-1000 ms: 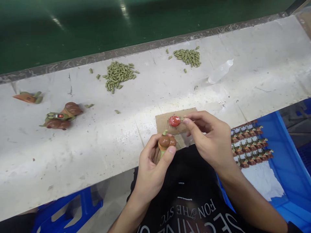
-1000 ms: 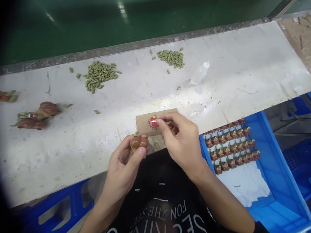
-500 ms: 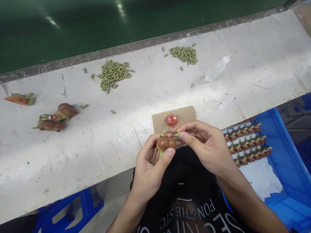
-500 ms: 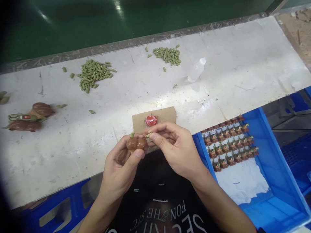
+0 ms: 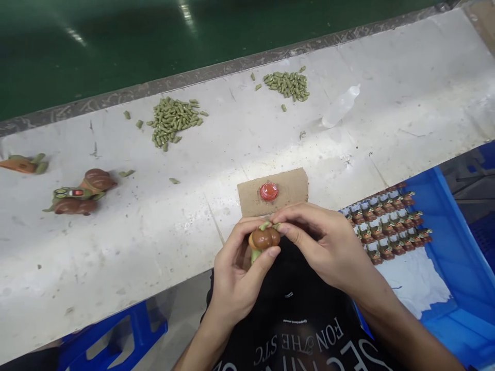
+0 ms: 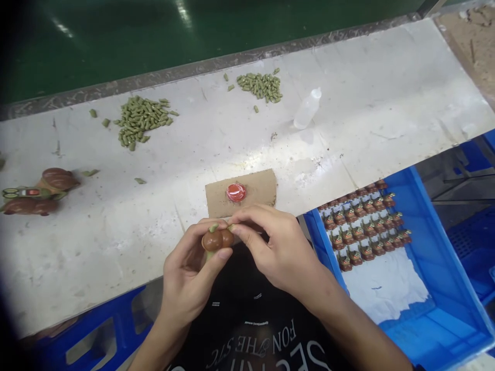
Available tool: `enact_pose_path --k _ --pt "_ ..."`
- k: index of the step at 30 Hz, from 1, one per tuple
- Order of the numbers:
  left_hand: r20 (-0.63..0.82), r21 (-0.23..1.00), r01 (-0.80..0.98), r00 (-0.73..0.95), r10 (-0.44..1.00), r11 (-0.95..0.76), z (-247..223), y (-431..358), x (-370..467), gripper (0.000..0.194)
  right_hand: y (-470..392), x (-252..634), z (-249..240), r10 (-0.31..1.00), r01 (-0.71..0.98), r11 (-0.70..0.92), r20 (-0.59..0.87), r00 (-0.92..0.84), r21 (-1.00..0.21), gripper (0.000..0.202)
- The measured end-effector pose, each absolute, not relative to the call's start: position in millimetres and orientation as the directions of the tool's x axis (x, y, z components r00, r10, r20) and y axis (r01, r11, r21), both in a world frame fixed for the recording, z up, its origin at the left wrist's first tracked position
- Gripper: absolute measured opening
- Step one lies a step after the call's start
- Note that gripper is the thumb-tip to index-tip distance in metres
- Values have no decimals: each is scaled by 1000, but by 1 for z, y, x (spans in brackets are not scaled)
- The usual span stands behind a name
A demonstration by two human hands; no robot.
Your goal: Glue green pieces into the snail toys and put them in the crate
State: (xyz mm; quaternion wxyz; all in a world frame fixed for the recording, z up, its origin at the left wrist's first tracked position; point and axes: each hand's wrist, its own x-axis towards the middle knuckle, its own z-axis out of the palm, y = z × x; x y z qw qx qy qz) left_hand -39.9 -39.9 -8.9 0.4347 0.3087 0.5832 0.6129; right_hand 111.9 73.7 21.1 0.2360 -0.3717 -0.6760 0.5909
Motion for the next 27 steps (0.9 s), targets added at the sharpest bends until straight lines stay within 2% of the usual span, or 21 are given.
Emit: enact_pose_path --k 6,10,12,15,18,20,23,25,27 --pt "-65 989 -150 -392 918 6 -13 -45 -40 22 72 119 22 734 246 87 -105 -671 -965 15" --pt "-111 984 -172 -330 937 56 -3 -48 -46 17 68 121 24 713 247 65 -128 -689 -967 11" --pt "-157 980 -168 -319 935 107 5 -48 -50 11 65 123 25 740 225 60 -108 -664 -973 18" --pt "-248 966 -152 -326 912 208 17 -45 -52 15 63 131 30 747 199 253 61 -662 -947 50" --pt "-335 941 -129 -235 913 312 19 -43 -47 19 64 143 33 635 267 530 168 -754 -805 64" --pt "-363 932 -74 -159 918 355 15 -44 -39 17 61 150 34 540 279 613 134 -831 -739 61" --pt "-390 919 23 -98 915 394 -1 -45 -25 18 52 162 29 473 283 629 68 -879 -724 40" --pt "-438 898 51 1 899 438 -13 -46 -15 25 44 175 21 504 354 609 1 -864 -709 30" --pt "-475 880 56 81 876 472 -23 -47 -5 38 33 196 10 571 453 543 -84 -817 -707 28"
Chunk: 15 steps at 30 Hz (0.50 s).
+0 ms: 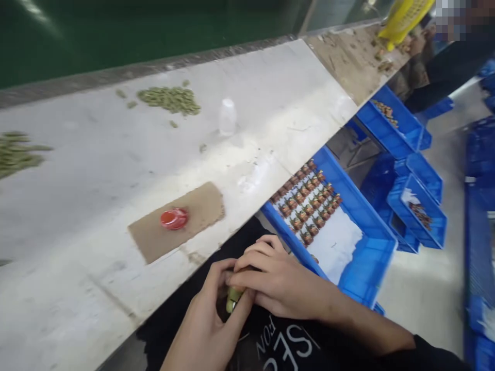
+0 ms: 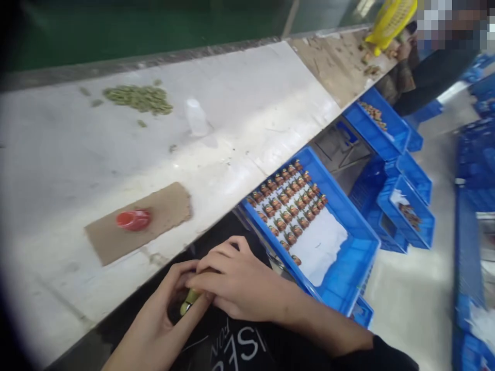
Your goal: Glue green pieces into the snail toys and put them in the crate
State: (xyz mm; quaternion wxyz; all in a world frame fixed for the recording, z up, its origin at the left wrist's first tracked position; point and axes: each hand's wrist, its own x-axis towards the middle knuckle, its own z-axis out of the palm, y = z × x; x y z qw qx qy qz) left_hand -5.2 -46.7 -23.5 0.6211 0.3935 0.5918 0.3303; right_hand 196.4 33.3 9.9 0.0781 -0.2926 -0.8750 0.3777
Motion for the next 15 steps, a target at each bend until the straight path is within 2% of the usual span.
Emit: enact_pose_path --k 2,4,5,8,10,15 --pt "-493 869 72 74 867 489 -30 -46 2 51 22 231 -7 726 571 389 -140 -673 -723 27" --pt "-498 865 100 45 866 492 -34 -43 3 59 10 278 -30 910 679 159 -160 -383 -717 26" --pt "-497 865 108 52 866 490 -36 -40 3 59 4 305 -43 955 726 49 -180 -235 -686 28" --pt "-491 870 103 92 866 482 -41 -28 1 57 -17 382 -88 971 797 -202 -222 87 -569 29" --pt "-481 871 137 53 875 471 -43 -22 4 58 -32 419 -115 935 806 -338 -271 229 -486 28" --pt "-400 857 339 -35 916 388 -37 -18 21 54 -59 454 -157 855 803 -486 -376 356 -346 30"
